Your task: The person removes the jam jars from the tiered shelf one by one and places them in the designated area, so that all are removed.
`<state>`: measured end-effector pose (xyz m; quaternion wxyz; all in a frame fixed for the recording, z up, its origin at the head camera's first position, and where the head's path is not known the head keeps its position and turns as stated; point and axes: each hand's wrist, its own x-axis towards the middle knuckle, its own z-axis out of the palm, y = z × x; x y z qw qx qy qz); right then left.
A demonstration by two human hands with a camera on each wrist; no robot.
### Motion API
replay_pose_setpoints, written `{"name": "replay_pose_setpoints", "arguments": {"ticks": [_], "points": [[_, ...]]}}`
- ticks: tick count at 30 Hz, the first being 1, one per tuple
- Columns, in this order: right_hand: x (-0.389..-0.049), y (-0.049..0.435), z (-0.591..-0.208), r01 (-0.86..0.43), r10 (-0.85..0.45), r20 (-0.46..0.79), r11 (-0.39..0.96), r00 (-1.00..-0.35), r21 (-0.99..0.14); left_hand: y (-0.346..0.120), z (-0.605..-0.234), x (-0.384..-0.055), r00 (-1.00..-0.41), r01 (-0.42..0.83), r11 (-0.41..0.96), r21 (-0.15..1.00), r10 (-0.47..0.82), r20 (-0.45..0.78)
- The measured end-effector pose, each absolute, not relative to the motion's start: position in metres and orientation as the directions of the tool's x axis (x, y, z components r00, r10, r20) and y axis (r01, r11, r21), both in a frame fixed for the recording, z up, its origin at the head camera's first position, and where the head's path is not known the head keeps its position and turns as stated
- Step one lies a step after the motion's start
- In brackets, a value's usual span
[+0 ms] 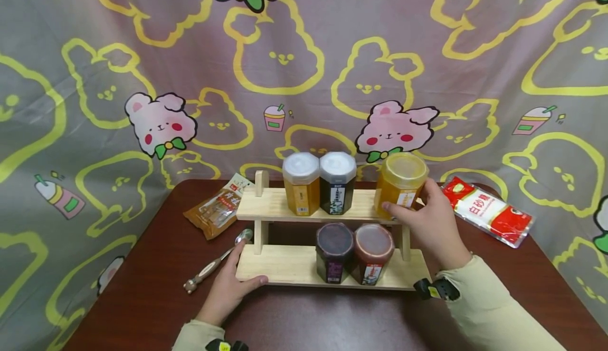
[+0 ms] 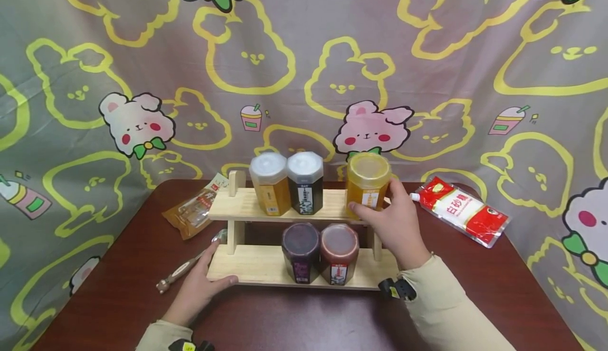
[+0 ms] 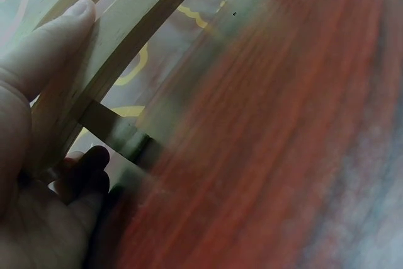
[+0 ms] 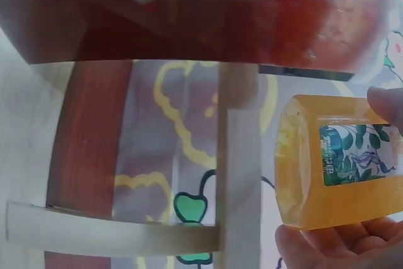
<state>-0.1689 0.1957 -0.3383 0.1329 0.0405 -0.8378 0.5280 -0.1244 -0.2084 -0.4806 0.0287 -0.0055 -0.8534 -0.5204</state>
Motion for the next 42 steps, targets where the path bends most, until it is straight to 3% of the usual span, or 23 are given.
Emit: {"name": "replay_pose_setpoints", "arguments": {"ticks": [12,19,33,42], "points": [[-0.157,0.205,-0.335,-0.307,0.138,0.412,0.469,-0.900,-0.828,-0.208,-0.481,-0.124,-0.998,0.037,0.452,0.891,-0.026,0.054],[-0.152,0.213,-0.333,-0.267,0.168,0.394,0.499,-0.904,-0.825,-0.207,-0.481,-0.124,-0.998,0.033,0.451,0.892,-0.029,0.052],[-0.136,0.218,-0.337,-0.241,0.276,0.372,0.411,-0.886,-0.879,-0.209,-0.482,-0.123,-0.998,0.026,0.470,0.882,-0.032,0.047],[-0.124,0.234,-0.340,-0.187,0.338,0.377,0.480,-0.862,-0.857,-0.209,-0.482,-0.124,-0.997,0.038,0.488,0.872,-0.034,0.063]]}}
